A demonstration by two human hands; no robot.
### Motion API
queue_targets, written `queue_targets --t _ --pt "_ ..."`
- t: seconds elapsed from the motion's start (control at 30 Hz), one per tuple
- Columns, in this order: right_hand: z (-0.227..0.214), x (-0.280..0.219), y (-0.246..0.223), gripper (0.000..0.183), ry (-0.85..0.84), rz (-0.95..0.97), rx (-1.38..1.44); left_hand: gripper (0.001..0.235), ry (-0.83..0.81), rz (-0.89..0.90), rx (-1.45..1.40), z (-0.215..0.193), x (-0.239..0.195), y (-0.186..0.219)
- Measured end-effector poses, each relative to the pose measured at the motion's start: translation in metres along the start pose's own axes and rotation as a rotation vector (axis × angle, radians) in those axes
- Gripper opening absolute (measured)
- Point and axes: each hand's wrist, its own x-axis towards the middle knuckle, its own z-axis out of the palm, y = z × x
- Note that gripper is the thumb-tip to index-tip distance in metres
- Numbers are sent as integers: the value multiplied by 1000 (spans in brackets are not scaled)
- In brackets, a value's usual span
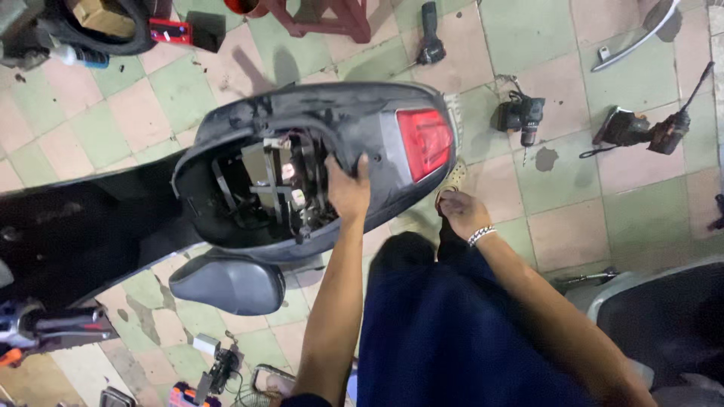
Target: The person uses a cordless drill to remove screws from the rear license plate area of a scooter. They then remove the rear body panel, exposing the internal frame and wiring, and proceed to work on the electrical components inside.
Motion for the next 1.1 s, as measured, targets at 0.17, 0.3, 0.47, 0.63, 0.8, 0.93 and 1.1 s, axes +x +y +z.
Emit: queue_targets --t 0.17,0.3,0.47,0.63,0.8,0.93,1.1 --pt "-50 69 17 30 104 -27 -91 74 323 139 124 -14 2 53" --pt "-45 141 45 51 111 -62 293 52 22 484 260 25 34 93" --pt "-27 203 50 60 -47 187 407 67 -562 698 443 148 152 120" --pt "-26 196 42 60 -94 363 251 64 -1352 421 343 244 225 115" --pt "-24 210 62 56 -149 381 445 58 -1356 511 276 266 228 102" --pt "-36 215 63 52 -270 448 205 59 -1401 427 340 276 228 105" --pt "-40 211 49 51 -258 450 163 56 -1467 352 392 283 233 120"
